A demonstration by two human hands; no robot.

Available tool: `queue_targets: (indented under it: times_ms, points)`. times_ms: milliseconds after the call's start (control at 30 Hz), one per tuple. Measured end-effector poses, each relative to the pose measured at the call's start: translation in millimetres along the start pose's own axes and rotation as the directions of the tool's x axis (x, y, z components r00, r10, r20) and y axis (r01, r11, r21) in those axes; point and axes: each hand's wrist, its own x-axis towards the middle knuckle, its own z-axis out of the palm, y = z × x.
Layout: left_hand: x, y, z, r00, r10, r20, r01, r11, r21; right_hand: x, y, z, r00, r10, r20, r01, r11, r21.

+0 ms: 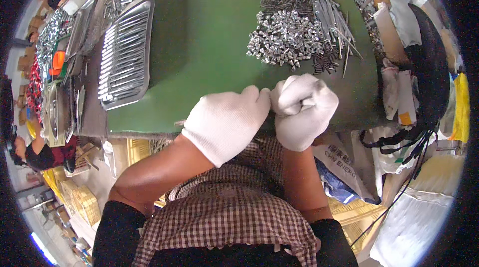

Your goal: The person assembles metal components by hand, inserting small metal clips and pins into cylindrical sleeves. The person then bundles the assembled sleeves together and inserts long metal rods into them.

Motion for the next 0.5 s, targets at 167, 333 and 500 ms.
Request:
queue_targets:
  times_ms: [167,333,500]
  points:
    - [14.1,4.0,14.2,0.997,0.056,-0.048,-0.055,0.998,0.012,3.1,3.9,-13.8,0.989,-0.151,-0.003,0.142,0.941,-0.308]
    - [-14.4,-20.5,17.4,0.991,-0.050,-0.121,0.037,0.993,-0.111,10.2,13.3,-2.0,0.956,0.103,-0.276,-0.023,0.960,0.278]
    - [-157.9,-55.9,-45.6,0.885,-0.372,-0.282,0.386,0.923,-0.006,24.0,2.3,-52.2,0.950,0.214,0.228,-0.279,0.909,0.310]
